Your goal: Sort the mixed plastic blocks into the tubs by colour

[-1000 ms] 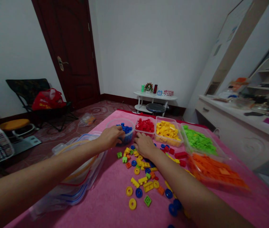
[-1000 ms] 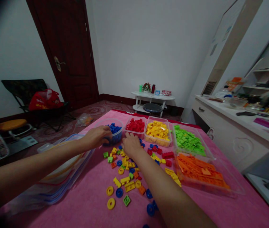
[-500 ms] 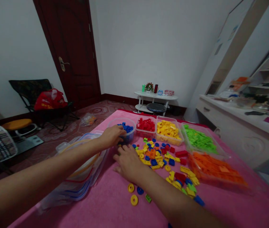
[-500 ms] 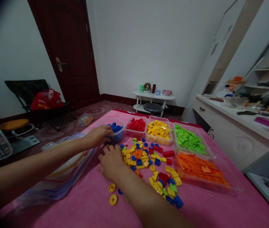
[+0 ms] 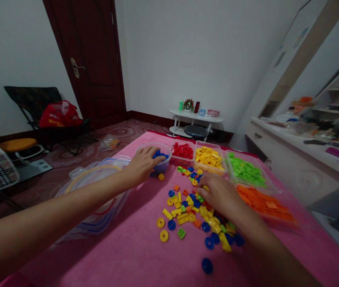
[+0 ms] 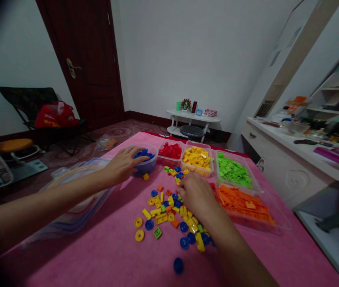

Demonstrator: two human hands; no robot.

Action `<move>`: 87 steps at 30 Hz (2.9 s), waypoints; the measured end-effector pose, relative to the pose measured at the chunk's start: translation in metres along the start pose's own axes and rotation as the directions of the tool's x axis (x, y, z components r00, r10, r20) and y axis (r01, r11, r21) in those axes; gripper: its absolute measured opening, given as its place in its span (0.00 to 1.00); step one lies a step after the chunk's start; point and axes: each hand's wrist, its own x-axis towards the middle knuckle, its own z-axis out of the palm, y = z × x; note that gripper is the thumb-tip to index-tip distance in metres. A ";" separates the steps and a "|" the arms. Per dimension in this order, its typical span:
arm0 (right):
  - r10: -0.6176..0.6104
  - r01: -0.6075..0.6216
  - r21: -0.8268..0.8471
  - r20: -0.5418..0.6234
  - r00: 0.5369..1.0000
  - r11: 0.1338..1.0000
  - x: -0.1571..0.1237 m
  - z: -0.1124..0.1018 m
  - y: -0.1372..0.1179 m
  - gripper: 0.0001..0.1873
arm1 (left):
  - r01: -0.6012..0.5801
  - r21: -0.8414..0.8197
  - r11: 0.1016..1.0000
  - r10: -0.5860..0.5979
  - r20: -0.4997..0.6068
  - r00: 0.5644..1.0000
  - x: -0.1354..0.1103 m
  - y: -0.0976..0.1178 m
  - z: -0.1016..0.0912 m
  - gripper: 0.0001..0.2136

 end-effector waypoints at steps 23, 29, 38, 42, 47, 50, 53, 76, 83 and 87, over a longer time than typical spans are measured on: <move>0.170 -0.101 0.355 -0.171 0.970 0.929 -0.111 0.101 0.012 0.39 | 0.045 -0.517 0.855 0.109 0.265 0.958 -0.075 0.117 0.044 0.36; 0.107 0.011 0.447 -0.237 0.966 0.894 -0.060 0.094 -0.003 0.34 | 0.072 -0.564 0.822 0.008 0.139 0.990 -0.033 0.105 0.057 0.32; 0.099 0.044 0.464 -0.279 0.955 0.885 0.024 0.042 0.011 0.15 | 0.312 -0.413 0.855 -0.274 0.151 0.950 0.054 0.081 0.086 0.19; 0.137 -0.060 0.394 -0.169 0.976 0.917 0.041 0.045 0.018 0.15 | 0.334 -0.293 0.896 -0.298 0.163 0.941 0.055 0.082 0.092 0.15; 0.081 -0.061 0.227 -0.080 0.993 0.972 0.037 0.048 0.014 0.14 | 0.310 -0.372 0.875 -0.301 0.085 0.950 0.048 0.083 0.090 0.13; 0.095 -0.071 0.216 -0.105 0.990 0.974 0.032 0.049 0.015 0.11 | 0.272 -0.517 0.812 -0.309 0.015 0.951 0.049 0.081 0.083 0.13; 0.151 -0.103 0.265 -0.168 0.974 0.959 0.030 0.050 0.019 0.12 | 0.296 -0.678 0.673 -0.291 0.125 0.949 0.053 0.078 0.074 0.13; 0.322 0.074 0.853 -0.274 0.906 0.517 0.029 0.046 0.016 0.18 | 0.360 -0.932 0.040 -0.102 0.354 0.929 0.055 0.087 0.061 0.14; 0.375 0.017 0.997 -0.045 0.926 0.078 0.027 0.042 0.008 0.20 | 0.421 -0.898 -0.129 -0.088 0.434 0.897 0.057 0.089 0.056 0.21; 0.465 0.072 0.993 -0.106 0.879 0.091 0.027 0.040 0.007 0.19 | 0.293 -0.899 0.324 -0.268 0.210 0.940 0.058 0.085 0.052 0.15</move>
